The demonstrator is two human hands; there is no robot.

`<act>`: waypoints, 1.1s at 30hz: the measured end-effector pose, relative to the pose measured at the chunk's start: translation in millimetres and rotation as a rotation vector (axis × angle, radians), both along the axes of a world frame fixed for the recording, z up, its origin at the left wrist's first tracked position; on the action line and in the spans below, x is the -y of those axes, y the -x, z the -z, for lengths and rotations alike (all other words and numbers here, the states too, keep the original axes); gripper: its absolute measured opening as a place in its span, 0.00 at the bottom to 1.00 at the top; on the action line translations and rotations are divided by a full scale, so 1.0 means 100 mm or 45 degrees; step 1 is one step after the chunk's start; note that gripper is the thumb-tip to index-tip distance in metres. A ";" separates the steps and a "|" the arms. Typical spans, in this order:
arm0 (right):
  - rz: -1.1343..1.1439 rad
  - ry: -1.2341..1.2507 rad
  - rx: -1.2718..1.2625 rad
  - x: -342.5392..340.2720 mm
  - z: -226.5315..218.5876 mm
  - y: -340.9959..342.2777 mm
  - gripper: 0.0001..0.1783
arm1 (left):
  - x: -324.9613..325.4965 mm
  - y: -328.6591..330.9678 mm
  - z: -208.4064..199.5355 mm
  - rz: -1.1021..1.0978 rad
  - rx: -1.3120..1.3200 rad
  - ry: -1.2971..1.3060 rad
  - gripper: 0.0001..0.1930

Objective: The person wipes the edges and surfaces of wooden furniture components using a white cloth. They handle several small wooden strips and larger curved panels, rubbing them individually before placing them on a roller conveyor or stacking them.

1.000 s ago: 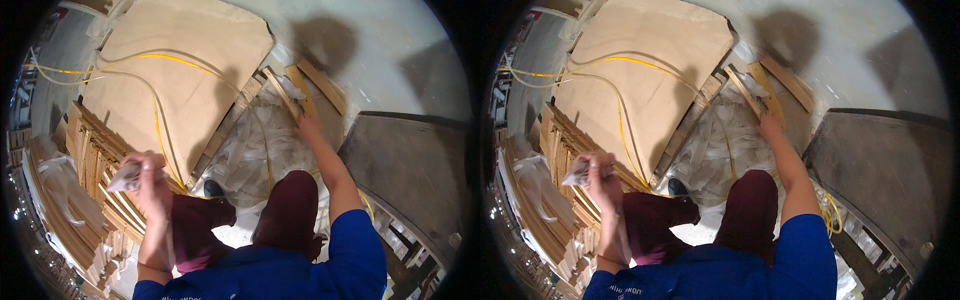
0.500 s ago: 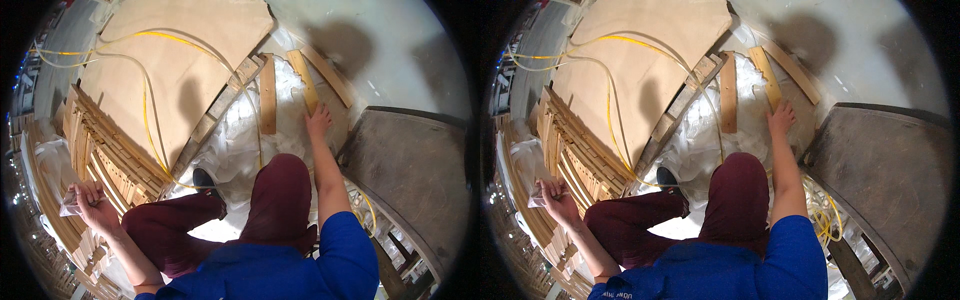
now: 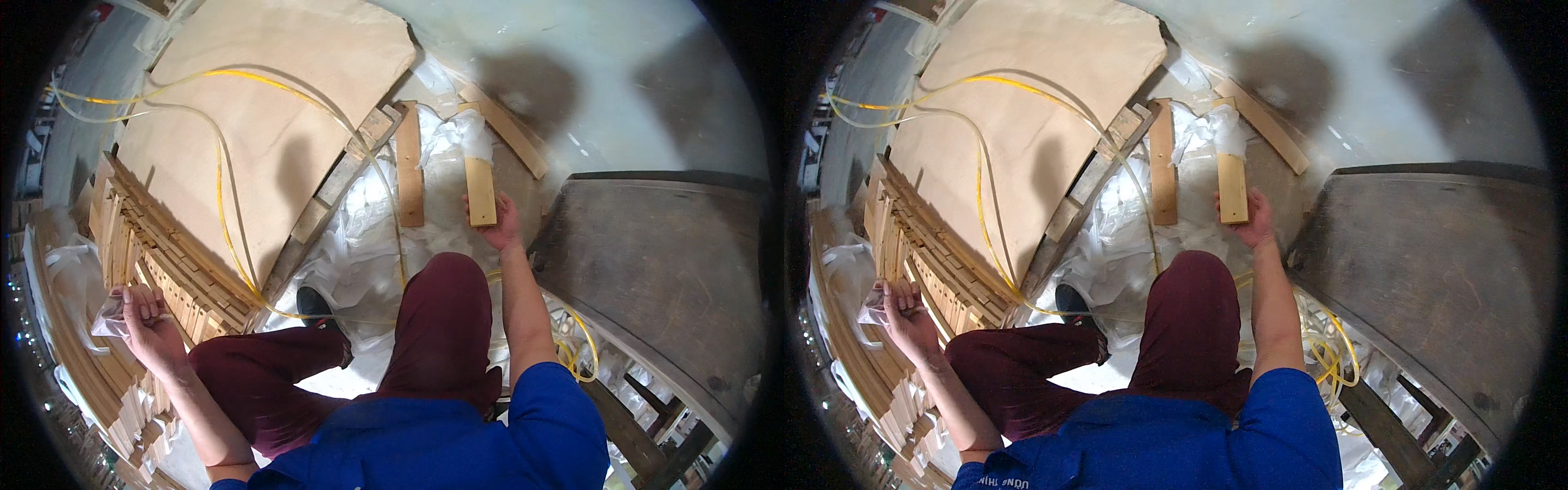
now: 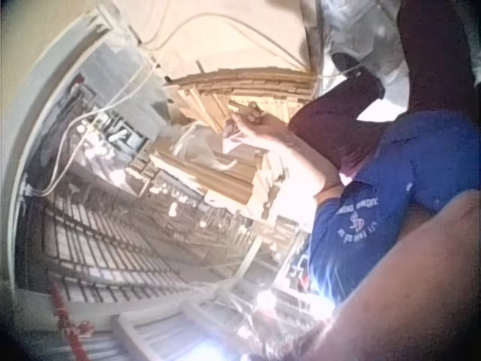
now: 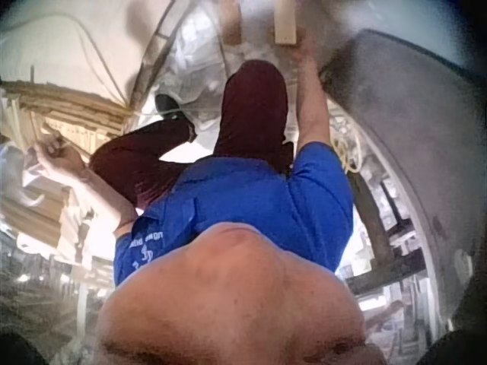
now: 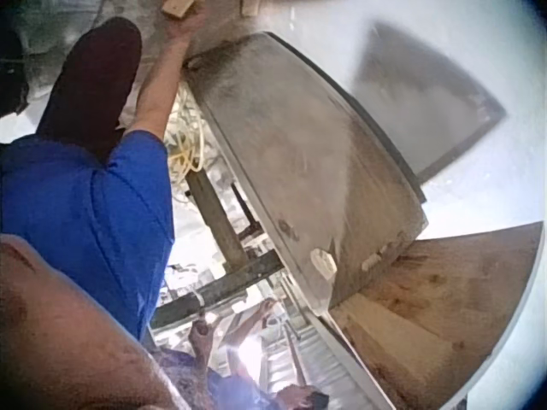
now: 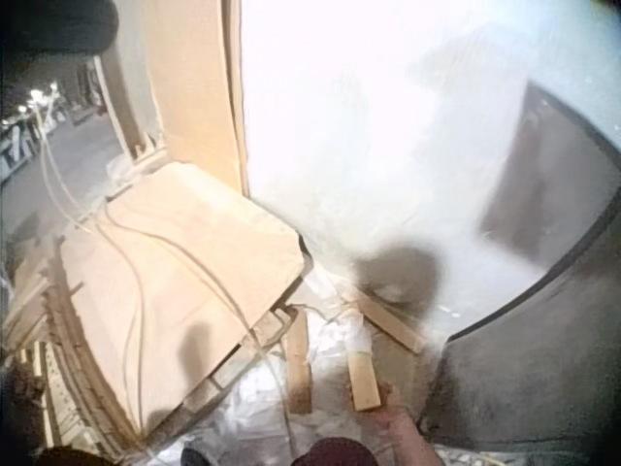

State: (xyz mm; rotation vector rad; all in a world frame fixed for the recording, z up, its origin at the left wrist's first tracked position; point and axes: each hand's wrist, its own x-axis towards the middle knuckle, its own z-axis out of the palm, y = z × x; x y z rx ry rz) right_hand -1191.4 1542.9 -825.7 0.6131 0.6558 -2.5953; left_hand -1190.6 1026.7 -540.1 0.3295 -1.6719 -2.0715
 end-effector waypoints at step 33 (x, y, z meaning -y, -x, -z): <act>0.017 -2.184 -1.737 1.87 -2.09 0.44 0.28 | -0.66 0.22 0.03 0.319 0.220 0.191 0.09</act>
